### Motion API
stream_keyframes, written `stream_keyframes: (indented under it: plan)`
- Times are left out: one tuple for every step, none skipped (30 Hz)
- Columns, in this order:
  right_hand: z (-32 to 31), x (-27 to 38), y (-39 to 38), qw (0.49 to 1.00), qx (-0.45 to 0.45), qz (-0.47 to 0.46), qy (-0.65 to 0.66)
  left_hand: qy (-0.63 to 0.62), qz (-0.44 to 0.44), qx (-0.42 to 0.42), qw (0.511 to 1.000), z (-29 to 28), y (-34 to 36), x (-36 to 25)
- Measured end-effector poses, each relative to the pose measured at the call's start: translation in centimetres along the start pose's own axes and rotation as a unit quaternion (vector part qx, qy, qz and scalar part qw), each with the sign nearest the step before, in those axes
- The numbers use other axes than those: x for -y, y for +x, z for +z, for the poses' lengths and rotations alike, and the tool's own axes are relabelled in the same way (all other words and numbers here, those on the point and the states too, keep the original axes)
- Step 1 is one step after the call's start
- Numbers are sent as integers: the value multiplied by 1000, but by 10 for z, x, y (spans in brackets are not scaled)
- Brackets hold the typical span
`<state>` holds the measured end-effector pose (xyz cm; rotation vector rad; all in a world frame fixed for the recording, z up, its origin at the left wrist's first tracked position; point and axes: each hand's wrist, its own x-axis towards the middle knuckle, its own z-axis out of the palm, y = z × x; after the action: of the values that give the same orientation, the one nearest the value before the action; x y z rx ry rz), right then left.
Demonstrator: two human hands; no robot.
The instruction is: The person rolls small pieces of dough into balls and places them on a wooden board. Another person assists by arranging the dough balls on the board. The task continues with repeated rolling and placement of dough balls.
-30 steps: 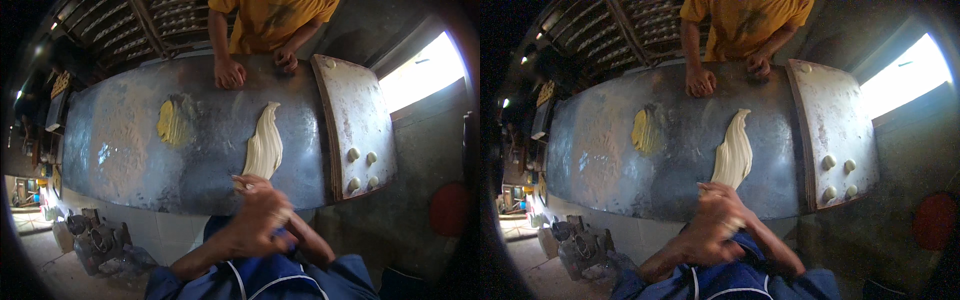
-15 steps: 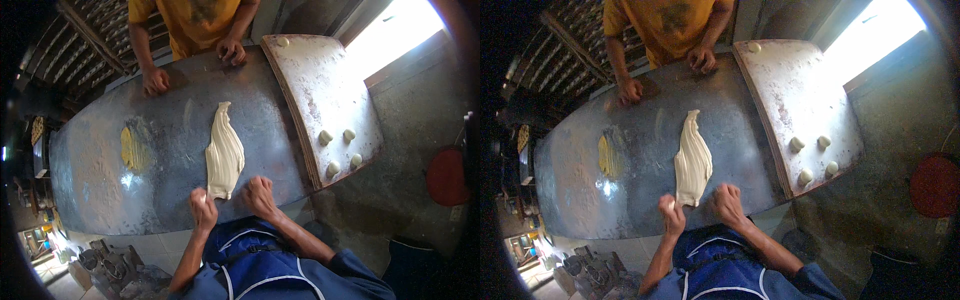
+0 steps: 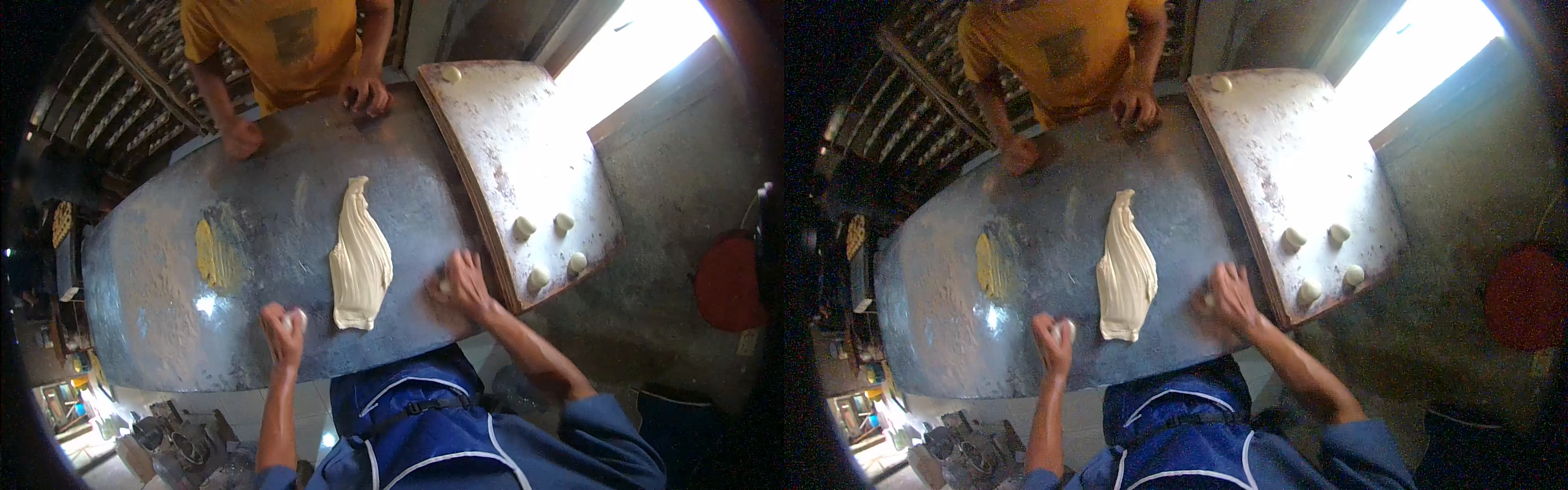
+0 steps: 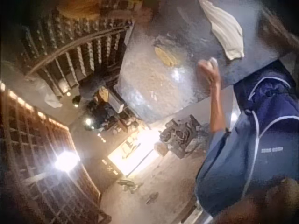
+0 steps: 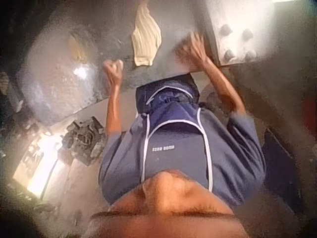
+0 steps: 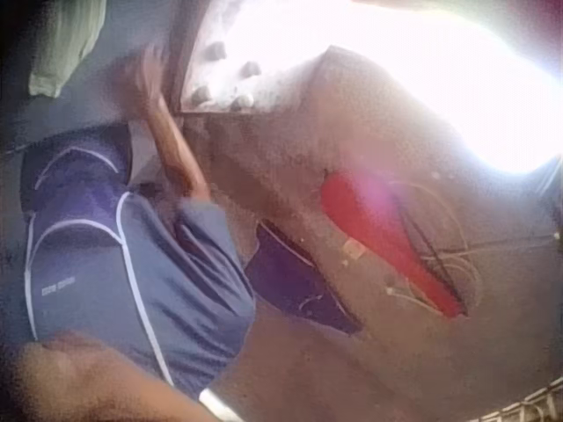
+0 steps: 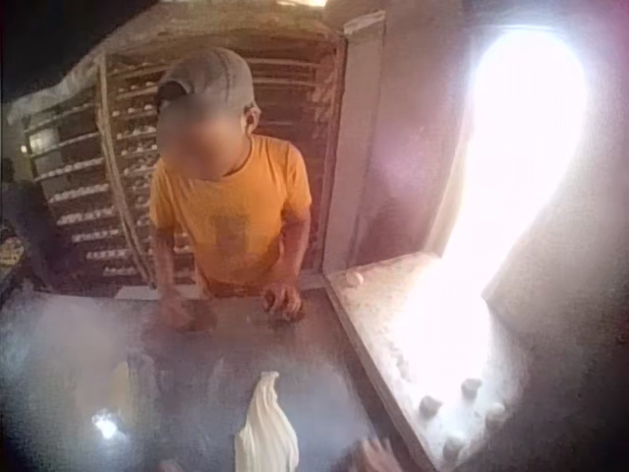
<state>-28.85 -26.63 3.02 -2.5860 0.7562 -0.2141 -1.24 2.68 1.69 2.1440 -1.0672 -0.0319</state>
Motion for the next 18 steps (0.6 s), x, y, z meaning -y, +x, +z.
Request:
stream_keyframes:
  plan:
    - [-1,12,33,997,-80,-12,6,-20,-64,-41,997,15,26,-5]
    - [6,25,52,987,-161,-23,13,-39,-126,-81,988,29,39,-9]
    - [28,40,42,977,-208,-51,2,-45,-86,-65,993,43,21,-17]
    - [39,56,23,983,-169,-43,55,-45,-47,-62,996,53,-1,-23]
    - [50,70,3,985,-133,-27,106,-33,-4,-40,999,47,-11,-22]
    - [58,45,-16,990,-52,-29,131,-28,43,-19,999,42,-19,-23]
    - [70,-7,-40,988,26,-28,150,-17,93,18,995,20,-18,-25]
    - [64,-32,-41,994,-4,-43,100,1,138,50,989,2,-14,-19]
    - [44,-39,-34,996,-33,-59,53,6,36,71,997,-9,-8,-3]
    - [40,-38,-12,996,-65,-52,43,-12,-26,16,999,4,-2,2]
    - [22,0,29,994,-97,-43,32,-30,-87,-39,995,19,16,1]
    - [16,31,55,990,-132,-31,23,-48,-144,-93,984,28,27,-6]
    - [28,49,43,989,-137,-31,37,-20,-116,-70,990,46,25,-32]
    - [40,69,25,987,-145,-45,59,-17,-64,-53,996,45,14,-36]
    - [52,68,-2,983,-123,-37,128,-18,-8,-33,999,41,-11,-38]
    - [51,47,-15,988,-46,-40,139,-13,42,-12,999,32,-31,-38]
    - [43,12,-29,988,26,-45,145,2,49,4,999,21,-29,-28]
    - [34,-10,-31,995,18,-35,95,15,59,25,998,3,-22,-10]
